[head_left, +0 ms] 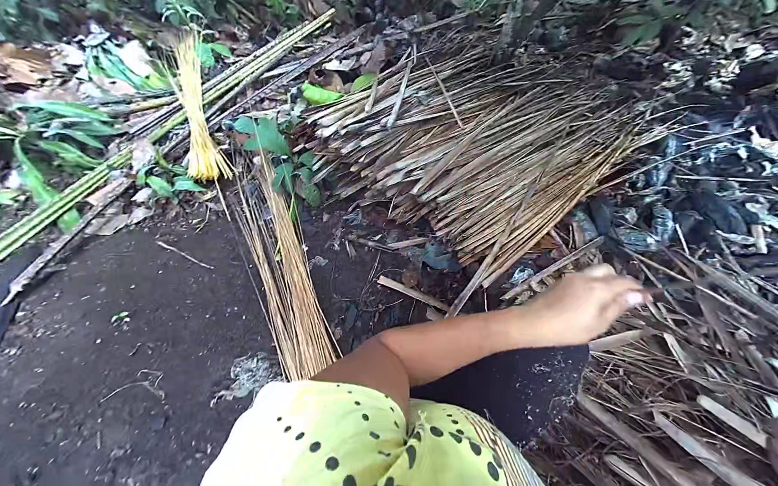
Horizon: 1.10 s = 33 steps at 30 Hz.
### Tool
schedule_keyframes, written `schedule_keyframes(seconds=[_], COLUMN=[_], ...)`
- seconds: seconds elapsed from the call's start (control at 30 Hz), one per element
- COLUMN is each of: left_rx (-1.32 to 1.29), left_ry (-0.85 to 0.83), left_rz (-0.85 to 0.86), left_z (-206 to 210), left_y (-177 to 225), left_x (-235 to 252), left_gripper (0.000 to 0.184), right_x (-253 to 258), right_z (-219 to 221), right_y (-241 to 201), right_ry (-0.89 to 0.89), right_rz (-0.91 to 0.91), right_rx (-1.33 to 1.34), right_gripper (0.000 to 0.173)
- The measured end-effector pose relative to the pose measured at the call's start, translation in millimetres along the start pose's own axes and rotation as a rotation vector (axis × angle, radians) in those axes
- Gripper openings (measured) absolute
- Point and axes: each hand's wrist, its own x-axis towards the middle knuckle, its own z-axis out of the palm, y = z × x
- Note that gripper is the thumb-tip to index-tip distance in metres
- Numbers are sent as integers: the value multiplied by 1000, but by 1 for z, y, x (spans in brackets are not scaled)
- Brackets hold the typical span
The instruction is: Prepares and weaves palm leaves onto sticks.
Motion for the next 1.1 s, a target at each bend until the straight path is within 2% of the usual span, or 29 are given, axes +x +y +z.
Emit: schedule_keyframes(seconds=[0.13, 0.23, 0.33, 0.43, 0.5, 0.6, 0.73, 0.8, 0.87, 0.93, 1.03, 1.1], left_rx=[-85, -150, -313, -461, -385, -209, -75, -52, -53, -19, -8, 0], left_ry=[-181, -261, -321, -327, -274, -153, -73, -47, -73, -130, -198, -211], left_rz=[89, 109, 1, -75, -46, 76, 144, 141, 70, -13, -60, -66], left_z=[15, 17, 14, 14, 15, 22, 30, 33, 31, 28, 27, 25], left_y=[3, 4, 7, 6, 7, 8, 11, 9, 10, 12, -2, -9], left_x=[-17, -20, -20, -20, -22, -25, -28, -30, -32, -37, -47, -49], left_gripper=[31, 29, 29, 29, 27, 25, 25, 24, 26, 27, 27, 27], right_x=[3, 2, 2, 3, 2, 0, 2, 4, 9, 15, 19, 14], right_z=[30, 40, 43, 46, 51, 68, 84, 93, 97, 89, 49, 32], right_y=[-3, 1, 7, 7, 4, 2, 0, 0, -6, -13, -20, -26], right_ry=[-160, -178, -174, -198, -216, -132, -9, 72, 162, 291, 491, 520], right_rz=[-94, -92, -61, -55, -28, 3, 27, 52, 78, 127, 205, 210], right_rx=[121, 187, 284, 321, 320, 368, 415, 427, 415, 400, 454, 483], right_gripper=[60, 49, 43, 42, 43, 38, 30, 28, 20, 17, 25, 30])
